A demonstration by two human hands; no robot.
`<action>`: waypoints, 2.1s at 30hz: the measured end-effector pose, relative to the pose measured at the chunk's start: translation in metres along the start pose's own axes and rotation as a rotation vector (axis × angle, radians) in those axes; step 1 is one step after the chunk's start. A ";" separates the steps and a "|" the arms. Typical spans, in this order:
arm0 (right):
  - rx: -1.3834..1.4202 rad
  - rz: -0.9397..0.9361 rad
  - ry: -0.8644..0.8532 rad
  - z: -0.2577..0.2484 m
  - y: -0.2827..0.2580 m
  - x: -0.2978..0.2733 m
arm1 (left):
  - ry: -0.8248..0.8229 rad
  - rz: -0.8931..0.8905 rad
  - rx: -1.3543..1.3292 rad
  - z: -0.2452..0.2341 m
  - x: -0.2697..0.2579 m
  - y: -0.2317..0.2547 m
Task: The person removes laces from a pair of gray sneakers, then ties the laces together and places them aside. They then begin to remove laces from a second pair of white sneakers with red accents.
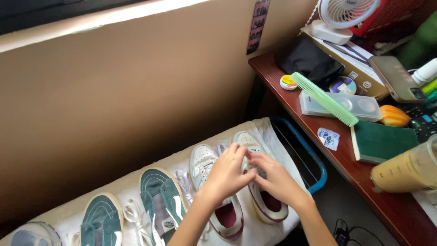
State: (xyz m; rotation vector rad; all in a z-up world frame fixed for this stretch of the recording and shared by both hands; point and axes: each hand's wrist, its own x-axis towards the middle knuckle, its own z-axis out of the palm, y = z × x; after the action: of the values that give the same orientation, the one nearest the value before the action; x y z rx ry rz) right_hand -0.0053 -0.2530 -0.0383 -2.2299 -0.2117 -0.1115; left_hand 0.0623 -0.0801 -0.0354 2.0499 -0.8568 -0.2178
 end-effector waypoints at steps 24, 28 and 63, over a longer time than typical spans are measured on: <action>0.745 0.314 0.024 0.018 0.060 -0.011 | -0.145 -0.448 0.298 0.080 0.034 -0.112; 0.546 0.295 0.113 0.019 0.054 0.000 | 0.001 -0.205 0.231 0.064 0.024 -0.083; 0.217 0.074 -0.060 0.003 0.070 0.026 | -0.225 -0.042 -0.351 0.038 0.053 -0.090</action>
State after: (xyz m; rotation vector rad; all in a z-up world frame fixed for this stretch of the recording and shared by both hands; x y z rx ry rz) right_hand 0.0338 -0.2901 -0.0899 -2.0236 -0.1653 0.0183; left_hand 0.1292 -0.1052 -0.1204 1.7353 -0.8438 -0.5896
